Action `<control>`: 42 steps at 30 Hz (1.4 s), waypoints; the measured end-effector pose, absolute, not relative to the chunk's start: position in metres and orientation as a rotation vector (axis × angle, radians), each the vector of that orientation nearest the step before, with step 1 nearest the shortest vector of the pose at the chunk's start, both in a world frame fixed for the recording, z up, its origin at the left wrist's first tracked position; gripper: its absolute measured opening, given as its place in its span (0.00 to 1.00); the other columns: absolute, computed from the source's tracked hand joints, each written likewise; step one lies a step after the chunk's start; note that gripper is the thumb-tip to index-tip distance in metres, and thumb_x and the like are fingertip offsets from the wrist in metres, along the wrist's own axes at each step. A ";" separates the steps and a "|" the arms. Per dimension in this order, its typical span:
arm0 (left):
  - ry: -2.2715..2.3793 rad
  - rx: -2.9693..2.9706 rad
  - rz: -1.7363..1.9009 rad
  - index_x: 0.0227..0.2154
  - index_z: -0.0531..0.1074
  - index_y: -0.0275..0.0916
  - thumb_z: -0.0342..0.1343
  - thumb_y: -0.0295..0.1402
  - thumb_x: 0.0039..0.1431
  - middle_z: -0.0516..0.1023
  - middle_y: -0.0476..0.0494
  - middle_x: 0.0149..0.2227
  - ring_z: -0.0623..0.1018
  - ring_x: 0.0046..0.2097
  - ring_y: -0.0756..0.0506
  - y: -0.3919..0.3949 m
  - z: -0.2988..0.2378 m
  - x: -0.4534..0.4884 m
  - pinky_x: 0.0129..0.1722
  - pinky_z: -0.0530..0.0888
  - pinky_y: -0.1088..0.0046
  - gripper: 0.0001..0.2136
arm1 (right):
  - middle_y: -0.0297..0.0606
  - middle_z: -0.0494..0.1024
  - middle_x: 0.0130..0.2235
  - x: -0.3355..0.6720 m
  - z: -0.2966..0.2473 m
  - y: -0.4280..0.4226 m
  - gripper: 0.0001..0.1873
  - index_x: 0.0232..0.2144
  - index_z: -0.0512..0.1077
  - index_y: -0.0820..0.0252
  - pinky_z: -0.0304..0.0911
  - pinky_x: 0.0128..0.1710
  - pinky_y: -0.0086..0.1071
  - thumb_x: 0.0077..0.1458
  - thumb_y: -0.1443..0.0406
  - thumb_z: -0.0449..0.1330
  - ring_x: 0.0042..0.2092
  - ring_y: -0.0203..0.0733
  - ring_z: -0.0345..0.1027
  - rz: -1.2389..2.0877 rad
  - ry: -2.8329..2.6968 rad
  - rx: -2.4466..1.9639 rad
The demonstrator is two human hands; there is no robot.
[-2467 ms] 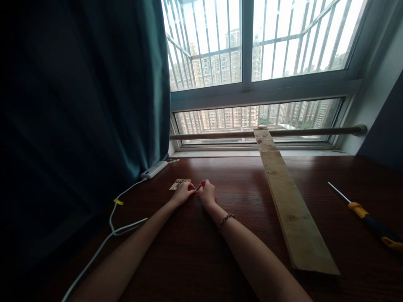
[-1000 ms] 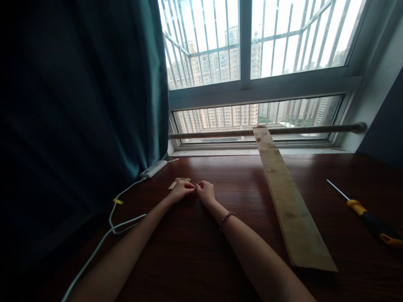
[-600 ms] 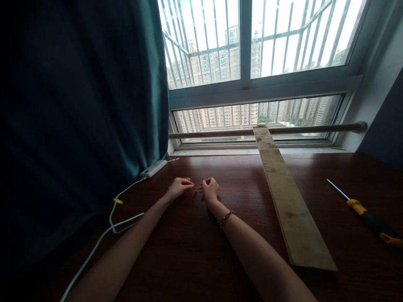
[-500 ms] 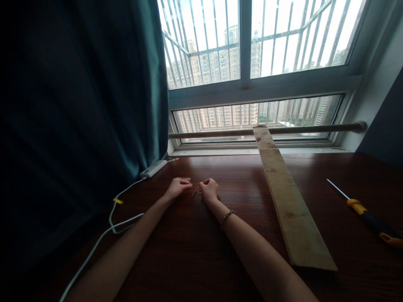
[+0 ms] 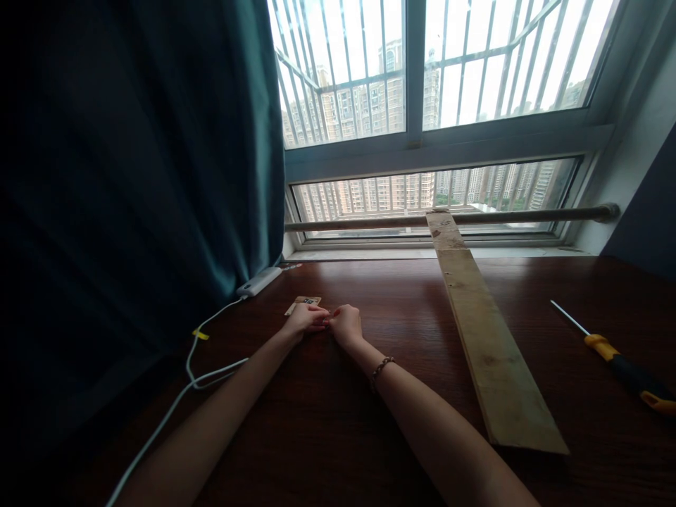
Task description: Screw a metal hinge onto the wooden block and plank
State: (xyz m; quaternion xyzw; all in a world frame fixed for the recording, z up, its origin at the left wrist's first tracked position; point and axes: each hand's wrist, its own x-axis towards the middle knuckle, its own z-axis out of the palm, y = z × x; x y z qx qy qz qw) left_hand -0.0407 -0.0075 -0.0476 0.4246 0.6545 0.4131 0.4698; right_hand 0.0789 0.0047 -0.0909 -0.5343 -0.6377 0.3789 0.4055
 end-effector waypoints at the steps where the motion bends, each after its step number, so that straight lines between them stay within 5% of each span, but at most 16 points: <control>1: 1.599 1.021 1.027 0.23 0.72 0.29 0.59 0.24 0.43 0.75 0.43 0.22 0.77 0.25 0.47 -0.008 -0.048 -0.040 0.25 0.74 0.75 0.03 | 0.39 0.77 0.24 0.079 -0.090 0.003 0.06 0.27 0.75 0.65 0.60 0.21 0.23 0.42 0.69 0.61 0.22 0.36 0.70 0.934 -1.617 -1.344; 13: 1.439 0.739 1.284 0.21 0.68 0.31 0.57 0.20 0.46 0.73 0.45 0.20 0.76 0.24 0.50 -0.007 -0.053 -0.038 0.28 0.76 0.70 0.04 | 0.35 0.79 0.29 0.083 -0.082 -0.007 0.08 0.30 0.76 0.58 0.64 0.34 0.26 0.44 0.67 0.59 0.32 0.38 0.72 0.792 -1.550 -1.339; 23: 1.206 0.761 1.459 0.24 0.72 0.30 0.58 0.20 0.44 0.75 0.45 0.23 0.75 0.26 0.50 -0.011 -0.049 -0.031 0.31 0.76 0.70 0.03 | 0.36 0.76 0.25 0.079 -0.080 0.001 0.16 0.24 0.71 0.65 0.67 0.29 0.31 0.28 0.64 0.68 0.28 0.41 0.71 1.265 -0.967 -1.069; 31: 1.064 0.901 1.498 0.27 0.75 0.31 0.63 0.26 0.40 0.77 0.42 0.26 0.75 0.28 0.52 -0.014 -0.038 -0.025 0.32 0.71 0.76 0.08 | 0.33 0.74 0.22 0.091 -0.030 -0.007 0.13 0.23 0.72 0.65 0.66 0.32 0.30 0.29 0.66 0.66 0.28 0.37 0.69 1.314 -0.856 -0.974; 37: 1.208 0.986 1.377 0.30 0.77 0.34 0.67 0.35 0.35 0.76 0.46 0.25 0.70 0.24 0.56 -0.027 -0.036 -0.009 0.23 0.63 0.82 0.16 | 0.35 0.76 0.26 0.168 0.053 -0.048 0.16 0.25 0.74 0.65 0.64 0.34 0.29 0.28 0.64 0.70 0.31 0.35 0.70 1.357 -0.979 -0.676; 42: 1.113 0.899 1.195 0.30 0.77 0.34 0.67 0.32 0.36 0.74 0.47 0.25 0.69 0.23 0.57 -0.048 -0.030 0.018 0.23 0.66 0.83 0.14 | 0.40 0.78 0.30 0.306 0.066 -0.079 0.21 0.30 0.76 0.64 0.63 0.31 0.29 0.29 0.60 0.70 0.32 0.38 0.70 1.007 -1.171 -1.037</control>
